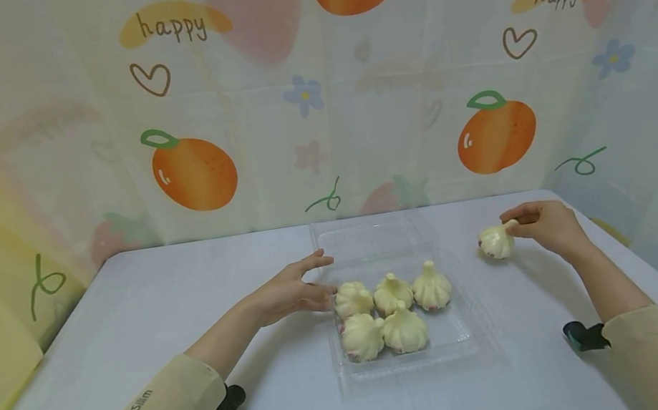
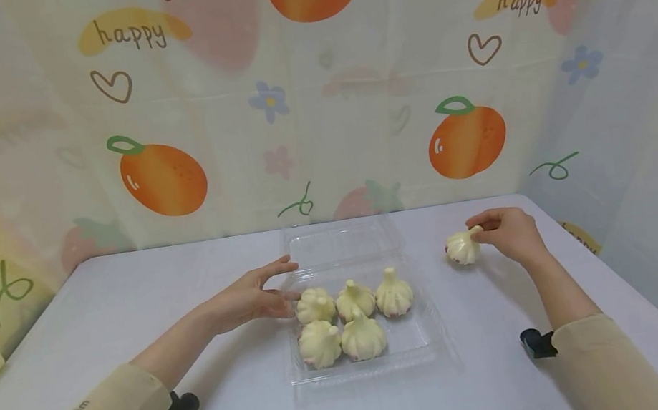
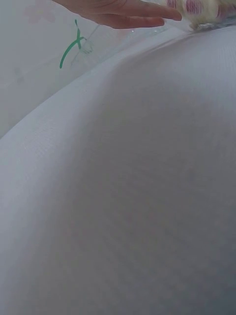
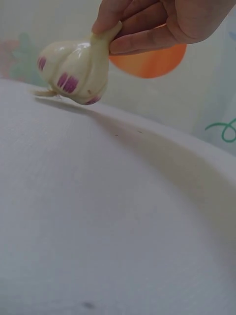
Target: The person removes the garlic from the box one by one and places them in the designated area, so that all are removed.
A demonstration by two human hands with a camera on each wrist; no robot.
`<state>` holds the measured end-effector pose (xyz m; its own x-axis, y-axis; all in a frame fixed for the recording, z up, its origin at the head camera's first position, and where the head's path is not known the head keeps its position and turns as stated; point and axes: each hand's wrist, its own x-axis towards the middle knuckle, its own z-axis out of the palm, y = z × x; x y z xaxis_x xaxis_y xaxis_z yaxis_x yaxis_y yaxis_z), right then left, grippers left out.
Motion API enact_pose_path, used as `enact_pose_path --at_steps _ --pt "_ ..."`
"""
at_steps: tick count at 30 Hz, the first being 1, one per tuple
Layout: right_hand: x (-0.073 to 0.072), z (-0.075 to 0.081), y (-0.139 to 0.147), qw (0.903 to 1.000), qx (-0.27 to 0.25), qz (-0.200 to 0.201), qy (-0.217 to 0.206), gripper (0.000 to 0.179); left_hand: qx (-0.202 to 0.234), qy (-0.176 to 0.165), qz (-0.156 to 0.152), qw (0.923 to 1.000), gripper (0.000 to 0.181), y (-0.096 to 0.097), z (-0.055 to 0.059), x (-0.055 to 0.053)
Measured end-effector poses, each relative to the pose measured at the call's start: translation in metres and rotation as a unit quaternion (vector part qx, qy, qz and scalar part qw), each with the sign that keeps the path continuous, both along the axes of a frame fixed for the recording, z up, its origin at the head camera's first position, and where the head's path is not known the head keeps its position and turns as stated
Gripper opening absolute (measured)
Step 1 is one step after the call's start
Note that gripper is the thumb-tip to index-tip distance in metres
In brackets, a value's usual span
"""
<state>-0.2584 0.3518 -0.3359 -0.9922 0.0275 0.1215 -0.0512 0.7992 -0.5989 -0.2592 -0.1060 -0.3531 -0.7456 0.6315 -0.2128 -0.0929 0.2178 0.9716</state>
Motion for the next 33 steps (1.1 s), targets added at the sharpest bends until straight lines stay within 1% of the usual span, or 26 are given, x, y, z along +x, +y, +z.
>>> enact_pose_path --at_steps 6,15,28,33 --pt "0.0009 -0.0034 0.0008 0.9998 -0.011 -0.002 -0.018 0.041 -0.002 0.0 0.0 1.0 0.082 -0.0005 0.0001 0.0002" --pt "0.0008 -0.0052 0.0001 0.9998 -0.013 -0.005 -0.014 0.041 -0.005 0.003 0.002 1.0 0.081 -0.0007 -0.0013 -0.0011" --pt "0.0021 -0.0038 -0.0001 0.9998 -0.017 -0.005 -0.011 0.044 -0.004 0.003 0.0 1.0 0.082 0.0 -0.0015 -0.0012" --pt "0.0022 -0.0027 0.0001 0.9999 -0.012 -0.004 0.0 0.044 -0.001 0.002 0.0 1.0 0.083 -0.0003 -0.0016 -0.001"
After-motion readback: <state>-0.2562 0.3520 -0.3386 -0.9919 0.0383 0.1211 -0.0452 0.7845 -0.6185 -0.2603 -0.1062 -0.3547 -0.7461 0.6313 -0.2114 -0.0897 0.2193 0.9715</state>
